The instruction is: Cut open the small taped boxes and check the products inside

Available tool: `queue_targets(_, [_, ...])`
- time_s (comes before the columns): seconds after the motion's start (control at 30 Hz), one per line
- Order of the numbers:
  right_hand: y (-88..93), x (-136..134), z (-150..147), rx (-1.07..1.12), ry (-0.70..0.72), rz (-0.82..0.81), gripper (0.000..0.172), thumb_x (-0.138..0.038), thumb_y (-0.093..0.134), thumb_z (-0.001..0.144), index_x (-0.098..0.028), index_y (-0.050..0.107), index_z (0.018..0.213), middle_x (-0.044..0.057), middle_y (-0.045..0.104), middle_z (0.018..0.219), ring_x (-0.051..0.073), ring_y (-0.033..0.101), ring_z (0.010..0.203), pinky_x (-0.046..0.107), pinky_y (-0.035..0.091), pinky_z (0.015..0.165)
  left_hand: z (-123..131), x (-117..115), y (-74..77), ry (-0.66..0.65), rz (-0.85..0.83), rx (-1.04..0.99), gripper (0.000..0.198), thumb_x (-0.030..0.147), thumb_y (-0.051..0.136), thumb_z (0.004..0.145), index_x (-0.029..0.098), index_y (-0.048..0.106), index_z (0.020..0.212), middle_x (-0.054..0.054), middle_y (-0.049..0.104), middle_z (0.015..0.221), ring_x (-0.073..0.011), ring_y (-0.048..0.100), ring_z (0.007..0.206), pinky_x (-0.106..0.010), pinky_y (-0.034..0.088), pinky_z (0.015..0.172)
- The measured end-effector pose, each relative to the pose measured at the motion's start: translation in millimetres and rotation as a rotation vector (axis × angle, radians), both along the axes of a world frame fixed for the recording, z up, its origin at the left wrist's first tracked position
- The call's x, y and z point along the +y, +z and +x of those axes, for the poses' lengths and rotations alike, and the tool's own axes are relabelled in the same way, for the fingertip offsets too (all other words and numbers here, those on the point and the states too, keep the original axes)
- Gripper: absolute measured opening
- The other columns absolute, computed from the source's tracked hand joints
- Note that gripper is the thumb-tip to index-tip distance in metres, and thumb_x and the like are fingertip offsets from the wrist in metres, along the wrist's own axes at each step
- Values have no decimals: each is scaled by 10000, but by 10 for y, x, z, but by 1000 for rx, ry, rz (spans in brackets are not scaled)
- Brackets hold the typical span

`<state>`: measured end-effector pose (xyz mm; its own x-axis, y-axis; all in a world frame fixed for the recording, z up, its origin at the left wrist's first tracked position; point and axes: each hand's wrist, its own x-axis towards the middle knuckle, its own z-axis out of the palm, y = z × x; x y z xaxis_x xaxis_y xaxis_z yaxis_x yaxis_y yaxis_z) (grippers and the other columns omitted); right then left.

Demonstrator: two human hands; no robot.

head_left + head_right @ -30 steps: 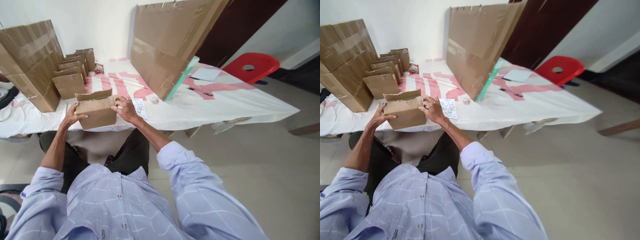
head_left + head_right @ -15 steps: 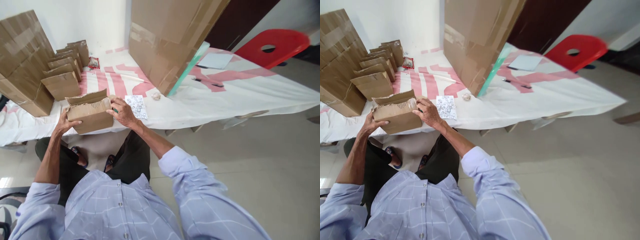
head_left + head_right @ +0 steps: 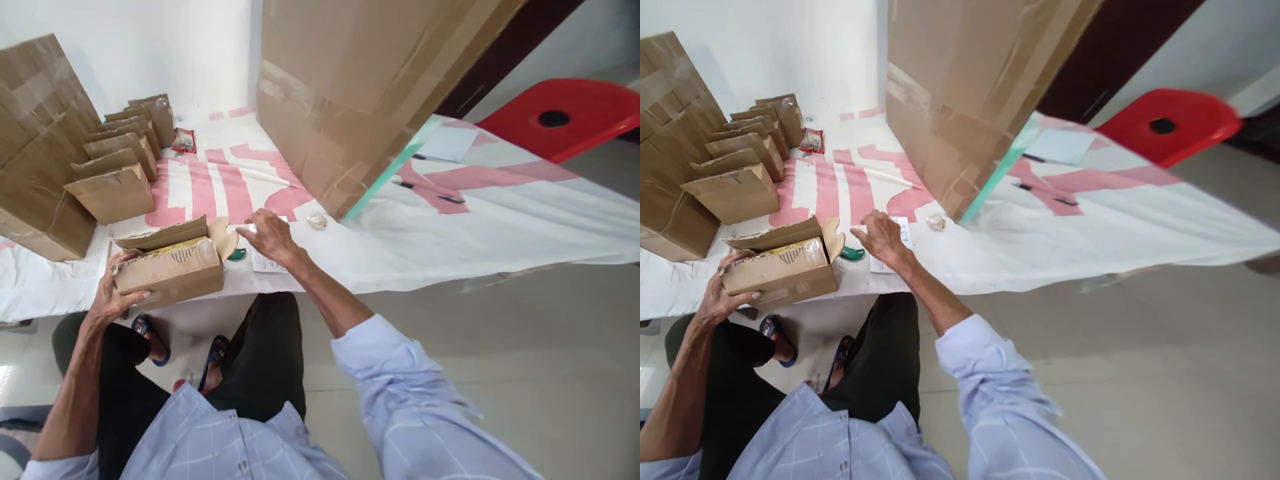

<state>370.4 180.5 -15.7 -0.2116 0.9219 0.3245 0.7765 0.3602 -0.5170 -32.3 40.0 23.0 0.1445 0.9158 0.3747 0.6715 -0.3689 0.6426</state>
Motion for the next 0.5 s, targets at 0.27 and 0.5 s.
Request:
queue_targets(0.27, [-19,-107,-464,-468,135,-328,270,-273,693,999,-164,763,1236,193,738,1333,352,662,1293,389,549,973,29,-43,-90,31,41,49,925,735,911,750,252,584,1468,-169,615,1513,-439,538,1508,-679,446,1274])
queue_targets(0.5, [-57,-104,-342,-280,-30,-306,192,-277,598,996,-193,695,1138,153,779,1149,302,712,1024,343,508,796,53,-27,-254,-25,96,-24,937,713,899,792,267,536,1532,-173,568,1533,-418,545,1491,-651,489,1237])
